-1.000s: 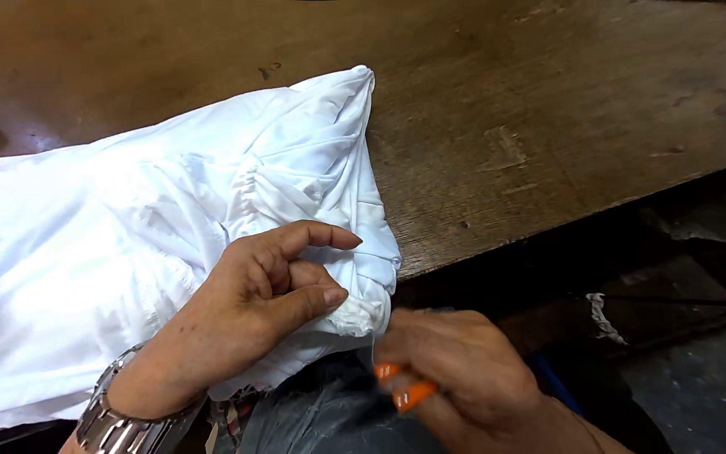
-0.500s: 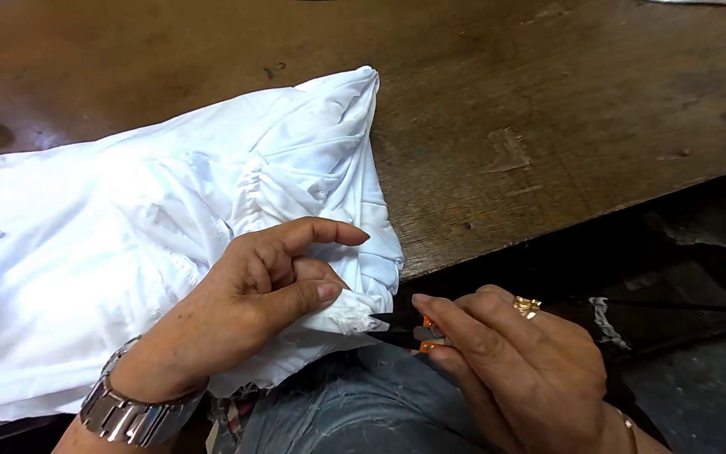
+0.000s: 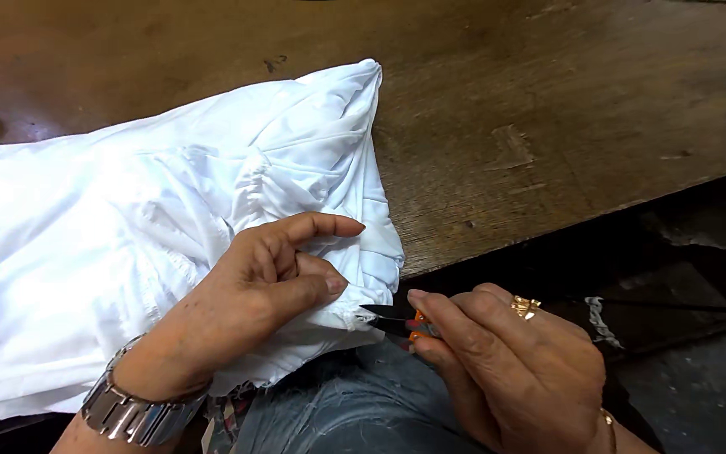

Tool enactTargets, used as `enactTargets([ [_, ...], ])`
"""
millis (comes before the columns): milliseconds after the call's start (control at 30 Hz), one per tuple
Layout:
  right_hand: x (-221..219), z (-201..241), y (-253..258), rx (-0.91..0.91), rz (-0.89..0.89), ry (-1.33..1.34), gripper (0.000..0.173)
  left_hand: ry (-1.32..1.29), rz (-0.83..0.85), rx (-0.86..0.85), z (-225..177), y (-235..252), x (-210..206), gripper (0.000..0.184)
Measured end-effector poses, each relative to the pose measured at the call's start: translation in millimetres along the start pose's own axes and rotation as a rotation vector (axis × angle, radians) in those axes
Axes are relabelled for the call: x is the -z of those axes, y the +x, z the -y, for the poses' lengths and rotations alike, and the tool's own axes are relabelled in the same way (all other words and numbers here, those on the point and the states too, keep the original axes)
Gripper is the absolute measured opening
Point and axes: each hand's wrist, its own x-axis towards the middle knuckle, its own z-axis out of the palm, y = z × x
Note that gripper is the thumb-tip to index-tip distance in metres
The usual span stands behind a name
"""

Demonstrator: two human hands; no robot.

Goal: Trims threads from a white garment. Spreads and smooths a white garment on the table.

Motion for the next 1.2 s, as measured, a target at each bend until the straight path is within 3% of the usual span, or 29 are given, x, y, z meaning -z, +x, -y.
enactTargets([
  [300,-2,0,1,0.003,0.018,0.017,0.029,0.020,-0.018,0.024,-2,0,-3,0.048],
  [467,4,-6,4,-0.068,0.058,0.278,0.043,-0.010,0.007,0.011,1,3,0,0.047],
  [567,3,-4,6,-0.078,0.035,0.290,0.047,-0.015,0.014,0.010,2,4,0,0.046],
  [800,-23,15,25,0.084,-0.020,0.263,0.015,-0.022,0.041,0.025,3,4,0,0.049],
  [967,-18,21,16,0.193,0.289,0.631,0.024,0.053,0.009,-0.007,1,-1,-1,0.045],
  [1067,-21,19,-4,-0.005,0.239,0.808,0.034,0.134,0.002,-0.095,2,-8,-2,0.037],
  [1200,-32,21,-3,-0.443,0.053,0.731,0.030,0.220,-0.058,-0.188,0,-15,-5,0.028],
])
